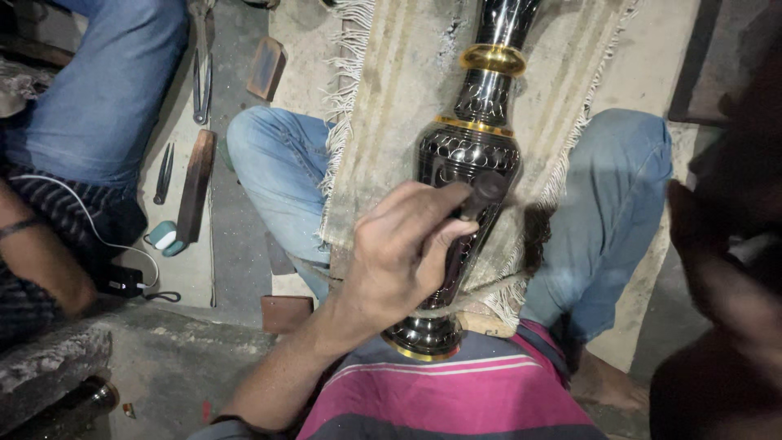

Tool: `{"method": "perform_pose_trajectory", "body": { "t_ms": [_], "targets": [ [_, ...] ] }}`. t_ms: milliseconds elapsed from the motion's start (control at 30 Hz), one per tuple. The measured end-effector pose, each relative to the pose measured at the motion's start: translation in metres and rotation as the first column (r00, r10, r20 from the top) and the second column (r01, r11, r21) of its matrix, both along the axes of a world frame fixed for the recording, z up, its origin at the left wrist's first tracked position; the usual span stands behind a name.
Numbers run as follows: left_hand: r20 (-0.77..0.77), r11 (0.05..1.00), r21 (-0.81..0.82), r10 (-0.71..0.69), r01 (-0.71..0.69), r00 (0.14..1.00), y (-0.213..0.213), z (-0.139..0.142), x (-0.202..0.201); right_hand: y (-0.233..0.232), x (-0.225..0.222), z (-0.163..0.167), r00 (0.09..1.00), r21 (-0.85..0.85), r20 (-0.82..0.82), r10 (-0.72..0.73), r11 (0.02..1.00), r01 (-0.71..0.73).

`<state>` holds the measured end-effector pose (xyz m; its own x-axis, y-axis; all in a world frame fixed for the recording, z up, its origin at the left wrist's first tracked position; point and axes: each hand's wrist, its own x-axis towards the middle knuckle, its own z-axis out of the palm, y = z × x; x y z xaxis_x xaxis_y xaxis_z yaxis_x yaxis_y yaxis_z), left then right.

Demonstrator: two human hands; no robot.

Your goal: The person sits on the floor with a dark metal vase held between their legs and works a chisel against its surface, striking the chisel with a wooden mallet to cut a decorative pattern, repositioning the chisel around the vase as they go.

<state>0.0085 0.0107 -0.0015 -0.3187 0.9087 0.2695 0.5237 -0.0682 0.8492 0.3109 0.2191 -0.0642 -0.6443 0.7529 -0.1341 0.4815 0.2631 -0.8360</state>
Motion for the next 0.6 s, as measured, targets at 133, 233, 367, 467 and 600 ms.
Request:
{"method": "perform_pose_trajectory", "body": {
  "t_ms": [133, 233, 367, 467, 600],
  "targets": [
    [-0.011, 0.988, -0.038, -0.152, 0.151, 0.988, 0.002, 0.012, -0.01, -0.013, 0.013, 0.0, 0.998, 0.023, -0.019, -0.063, 0.998, 0.063],
    [-0.056, 0.972, 0.069, -0.22, 0.224, 0.974, 0.012, 0.016, -0.015, -0.029, 0.018, 0.002, 0.99, 0.068, -0.062, -0.124, 0.989, 0.129],
    [-0.011, 0.923, -0.166, -0.355, 0.348, 0.935, 0.02, 0.02, -0.023, -0.053, 0.019, -0.008, 0.967, 0.127, -0.14, -0.215, 0.964, 0.232],
    [-0.067, 0.91, -0.157, -0.398, 0.384, 0.915, 0.021, 0.019, -0.025, -0.065, 0.023, -0.018, 0.948, 0.163, -0.196, -0.249, 0.945, 0.282],
    [-0.042, 0.944, -0.118, -0.315, 0.308, 0.948, 0.013, 0.017, -0.022, -0.071, 0.032, -0.025, 0.945, 0.193, -0.201, -0.258, 0.935, 0.297]
  ]
}}
